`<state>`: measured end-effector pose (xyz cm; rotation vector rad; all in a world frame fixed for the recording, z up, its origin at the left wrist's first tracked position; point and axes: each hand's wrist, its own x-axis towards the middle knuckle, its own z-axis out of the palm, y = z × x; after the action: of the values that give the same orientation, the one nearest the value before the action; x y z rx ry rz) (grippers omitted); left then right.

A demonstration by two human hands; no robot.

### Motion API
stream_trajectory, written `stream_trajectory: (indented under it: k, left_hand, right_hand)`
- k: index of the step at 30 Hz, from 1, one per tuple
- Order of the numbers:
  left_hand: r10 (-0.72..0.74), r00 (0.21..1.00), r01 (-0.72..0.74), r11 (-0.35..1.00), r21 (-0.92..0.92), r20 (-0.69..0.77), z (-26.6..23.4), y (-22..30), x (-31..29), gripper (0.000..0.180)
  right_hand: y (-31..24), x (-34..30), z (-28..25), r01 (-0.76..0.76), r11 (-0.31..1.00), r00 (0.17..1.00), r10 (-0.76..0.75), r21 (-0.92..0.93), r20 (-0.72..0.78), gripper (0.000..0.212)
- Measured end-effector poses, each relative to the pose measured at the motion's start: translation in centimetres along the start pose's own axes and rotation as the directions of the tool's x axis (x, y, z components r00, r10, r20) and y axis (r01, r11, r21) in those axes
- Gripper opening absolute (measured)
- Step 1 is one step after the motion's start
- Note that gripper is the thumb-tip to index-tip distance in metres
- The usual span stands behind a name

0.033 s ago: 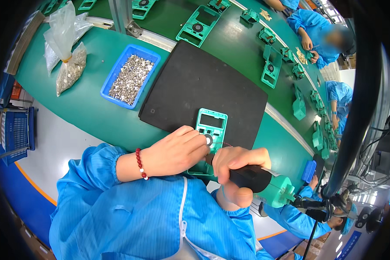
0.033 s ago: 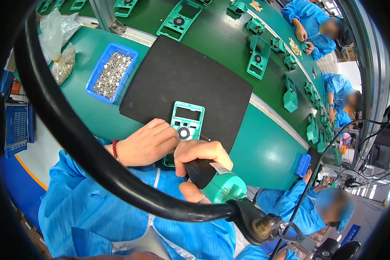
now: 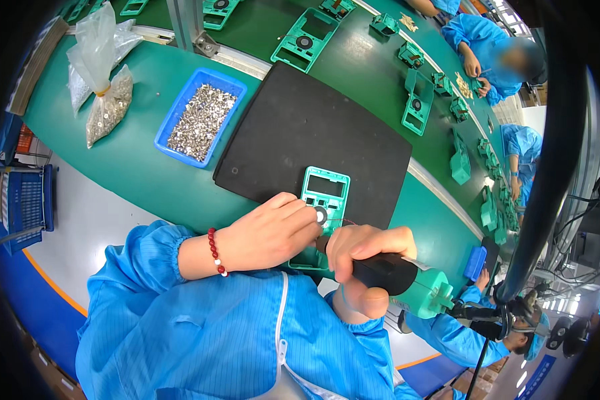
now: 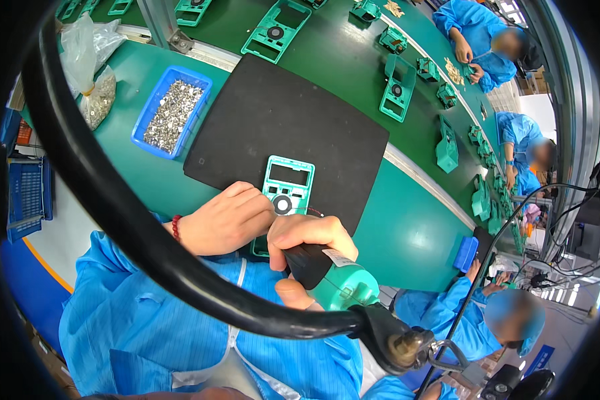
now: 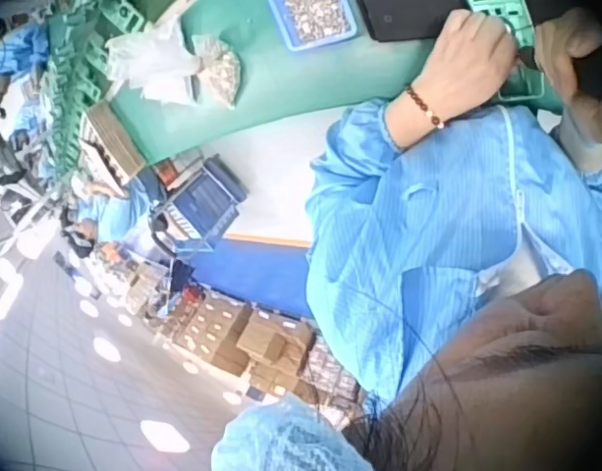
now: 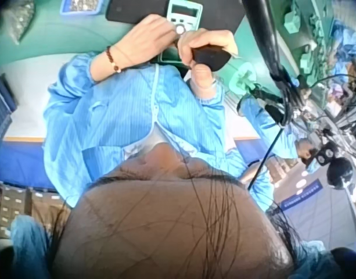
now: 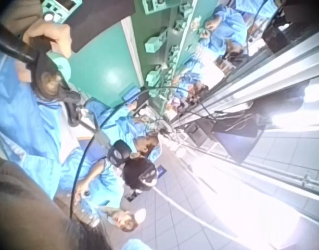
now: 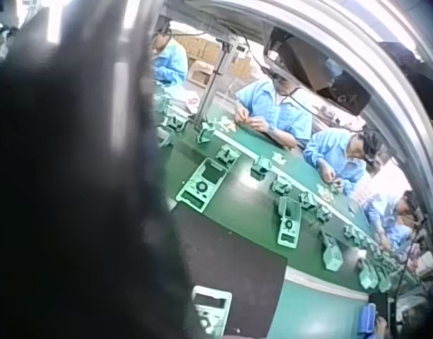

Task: Assembling components into electronic device casings using an electric screwdriver on an assembly line.

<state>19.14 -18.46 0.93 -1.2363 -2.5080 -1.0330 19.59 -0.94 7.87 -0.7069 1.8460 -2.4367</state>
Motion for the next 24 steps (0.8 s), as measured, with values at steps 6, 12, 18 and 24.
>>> stream_trajectory:
  k: [6, 12, 18, 24]
  left_hand:
    - [-0.085, 0.996, 0.085, 0.991, -0.101, 0.013, -0.12, -0.25, 0.26, 0.031]
    - [-0.207, 0.976, 0.218, 0.930, -0.296, 0.068, 0.09, -0.49, 0.05, 0.028]
    - [-0.289, 0.953, 0.304, 0.881, -0.362, 0.096, -0.04, -0.40, -0.16, 0.023]
    - [-0.353, 0.929, 0.363, 0.821, -0.440, 0.108, -0.33, -0.32, -0.17, 0.016]
  right_hand:
    - [0.21, 0.27, -0.08, -0.003, 1.000, 1.000, 0.003, 0.006, -0.012, 0.059]
    - [0.59, 0.62, -0.35, 0.024, 0.999, 1.000, -0.024, 0.026, 0.002, 0.060]
    - [0.50, 0.68, -0.38, 0.018, 1.000, 1.000, -0.018, 0.013, 0.009, 0.058]
    - [0.76, 0.90, -0.16, 0.052, 0.998, 0.999, -0.052, 0.018, 0.009, 0.058]
